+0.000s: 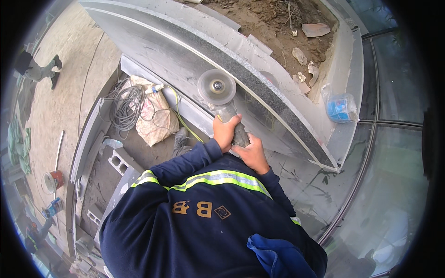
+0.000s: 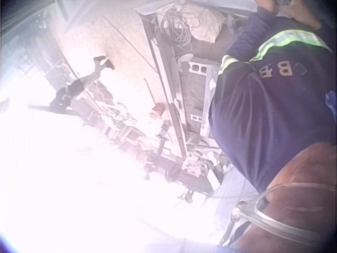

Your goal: The person uses an angle grinder to smooth the edge of a curved stone structure. The person holds the tool with both hands and moves it along the stone edge, generating dust. The person briefly pauses to point toward another area before resuming the grinding.

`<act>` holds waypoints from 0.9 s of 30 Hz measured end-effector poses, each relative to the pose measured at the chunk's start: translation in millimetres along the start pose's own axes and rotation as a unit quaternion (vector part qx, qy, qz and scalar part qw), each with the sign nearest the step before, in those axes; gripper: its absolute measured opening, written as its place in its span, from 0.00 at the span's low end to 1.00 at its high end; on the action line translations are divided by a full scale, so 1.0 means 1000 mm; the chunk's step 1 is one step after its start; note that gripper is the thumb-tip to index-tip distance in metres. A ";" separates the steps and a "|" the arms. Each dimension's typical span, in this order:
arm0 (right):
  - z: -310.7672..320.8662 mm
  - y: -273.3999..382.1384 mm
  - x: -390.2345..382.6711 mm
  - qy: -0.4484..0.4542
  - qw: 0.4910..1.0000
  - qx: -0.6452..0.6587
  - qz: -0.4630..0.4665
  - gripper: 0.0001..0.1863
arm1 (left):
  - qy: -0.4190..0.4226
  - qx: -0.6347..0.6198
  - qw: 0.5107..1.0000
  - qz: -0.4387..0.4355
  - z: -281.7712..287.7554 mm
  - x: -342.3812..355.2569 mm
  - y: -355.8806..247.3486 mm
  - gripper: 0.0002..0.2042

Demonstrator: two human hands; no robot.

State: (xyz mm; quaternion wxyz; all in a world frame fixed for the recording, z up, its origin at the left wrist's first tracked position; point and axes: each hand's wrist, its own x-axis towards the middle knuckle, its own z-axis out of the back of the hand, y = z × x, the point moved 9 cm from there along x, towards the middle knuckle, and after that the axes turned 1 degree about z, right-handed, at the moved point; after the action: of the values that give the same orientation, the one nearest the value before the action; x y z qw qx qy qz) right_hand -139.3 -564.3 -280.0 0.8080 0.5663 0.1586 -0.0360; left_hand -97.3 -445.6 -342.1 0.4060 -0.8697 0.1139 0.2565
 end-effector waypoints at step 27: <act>-0.027 0.013 0.048 0.003 1.000 0.014 0.017 0.18 | -0.010 0.013 1.000 -0.026 0.020 0.043 -0.035 0.12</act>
State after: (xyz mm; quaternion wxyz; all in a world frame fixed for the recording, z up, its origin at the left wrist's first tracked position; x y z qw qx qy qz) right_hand -96.9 -528.5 -290.8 0.7998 0.5804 0.1515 -0.0229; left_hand -53.9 -407.1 -353.5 0.4249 -0.8645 0.0907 0.2526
